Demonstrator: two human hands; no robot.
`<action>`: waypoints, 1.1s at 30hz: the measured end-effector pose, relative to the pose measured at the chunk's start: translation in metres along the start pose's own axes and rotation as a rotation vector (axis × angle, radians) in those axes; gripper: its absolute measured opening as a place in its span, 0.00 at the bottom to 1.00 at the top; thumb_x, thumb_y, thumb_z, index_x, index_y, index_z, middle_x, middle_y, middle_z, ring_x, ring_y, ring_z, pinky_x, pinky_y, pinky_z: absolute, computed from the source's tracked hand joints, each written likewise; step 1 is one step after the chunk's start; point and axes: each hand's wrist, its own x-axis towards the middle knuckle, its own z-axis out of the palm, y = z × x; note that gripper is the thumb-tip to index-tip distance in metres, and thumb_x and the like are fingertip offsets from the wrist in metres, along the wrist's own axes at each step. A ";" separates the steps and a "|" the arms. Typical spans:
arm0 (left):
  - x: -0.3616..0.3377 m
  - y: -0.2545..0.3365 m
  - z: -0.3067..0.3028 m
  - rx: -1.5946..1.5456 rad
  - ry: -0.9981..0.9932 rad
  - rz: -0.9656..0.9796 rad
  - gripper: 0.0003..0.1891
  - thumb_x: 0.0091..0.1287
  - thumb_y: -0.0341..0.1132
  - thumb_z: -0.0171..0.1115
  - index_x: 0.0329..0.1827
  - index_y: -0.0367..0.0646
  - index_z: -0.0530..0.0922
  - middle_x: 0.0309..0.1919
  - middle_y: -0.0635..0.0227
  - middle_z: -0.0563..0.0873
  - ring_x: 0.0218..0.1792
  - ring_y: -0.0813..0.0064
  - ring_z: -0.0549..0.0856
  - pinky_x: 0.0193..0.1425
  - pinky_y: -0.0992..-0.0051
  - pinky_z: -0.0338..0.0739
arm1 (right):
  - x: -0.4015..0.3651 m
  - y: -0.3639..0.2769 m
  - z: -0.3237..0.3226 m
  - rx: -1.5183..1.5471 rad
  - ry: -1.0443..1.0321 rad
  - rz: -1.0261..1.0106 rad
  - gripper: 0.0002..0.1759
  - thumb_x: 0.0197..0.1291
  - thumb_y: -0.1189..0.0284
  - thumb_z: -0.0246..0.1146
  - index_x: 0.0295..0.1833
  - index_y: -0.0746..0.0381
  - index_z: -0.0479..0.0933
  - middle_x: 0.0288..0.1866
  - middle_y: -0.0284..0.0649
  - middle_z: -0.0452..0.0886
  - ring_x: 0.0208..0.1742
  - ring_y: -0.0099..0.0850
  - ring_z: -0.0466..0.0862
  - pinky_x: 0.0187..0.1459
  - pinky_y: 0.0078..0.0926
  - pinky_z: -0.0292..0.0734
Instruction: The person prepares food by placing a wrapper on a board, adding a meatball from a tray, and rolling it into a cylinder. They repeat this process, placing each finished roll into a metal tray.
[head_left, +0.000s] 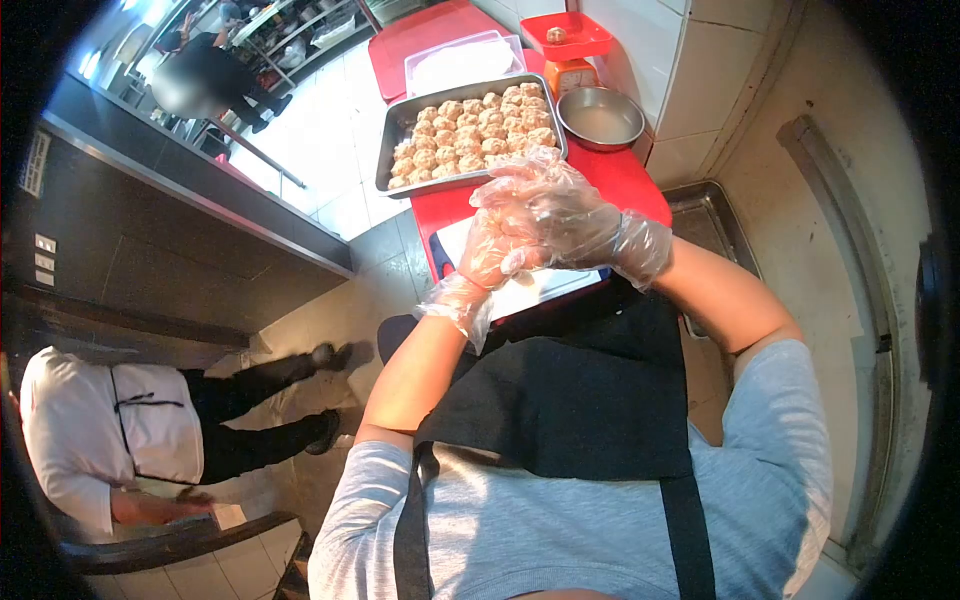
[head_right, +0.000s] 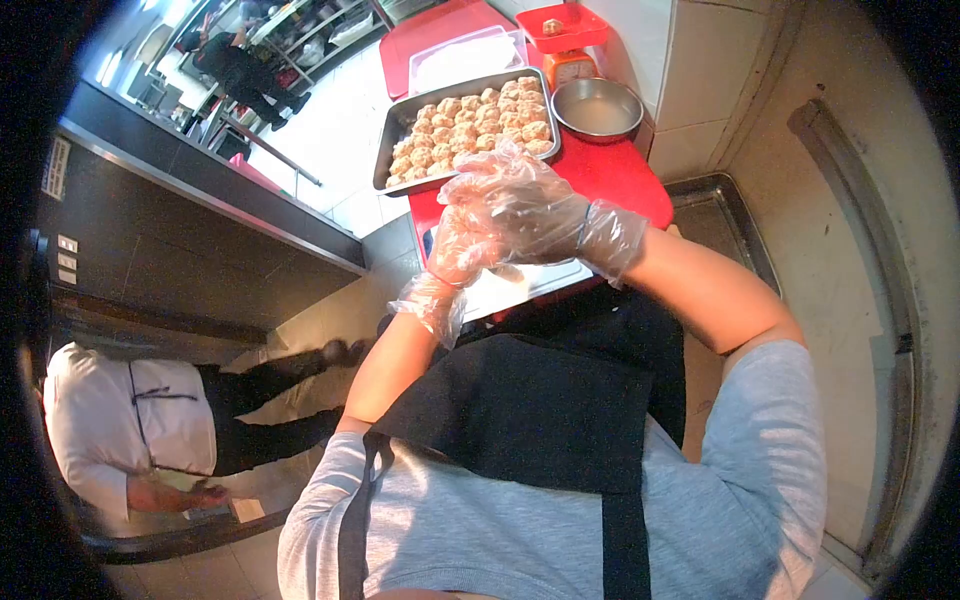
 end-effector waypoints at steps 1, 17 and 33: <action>0.000 0.002 0.004 -0.003 0.039 -0.011 0.14 0.57 0.35 0.72 0.43 0.38 0.84 0.37 0.71 0.85 0.37 0.82 0.81 0.41 0.78 0.76 | 0.006 -0.001 -0.007 0.023 -0.028 0.001 0.22 0.58 0.53 0.63 0.53 0.54 0.81 0.67 0.39 0.73 0.72 0.40 0.67 0.72 0.49 0.57; 0.012 -0.021 0.016 -0.185 0.303 0.127 0.18 0.54 0.38 0.68 0.44 0.37 0.83 0.36 0.67 0.85 0.37 0.78 0.82 0.41 0.79 0.76 | -0.001 -0.004 0.009 -0.012 0.146 0.122 0.17 0.63 0.55 0.61 0.50 0.52 0.83 0.68 0.43 0.72 0.73 0.44 0.66 0.73 0.47 0.56; -0.063 -0.106 -0.093 0.261 0.628 -0.147 0.12 0.63 0.38 0.70 0.43 0.40 0.81 0.40 0.64 0.87 0.47 0.69 0.86 0.57 0.67 0.77 | -0.107 0.071 0.033 0.134 0.109 0.552 0.25 0.64 0.59 0.66 0.61 0.62 0.77 0.59 0.46 0.82 0.61 0.41 0.80 0.65 0.38 0.71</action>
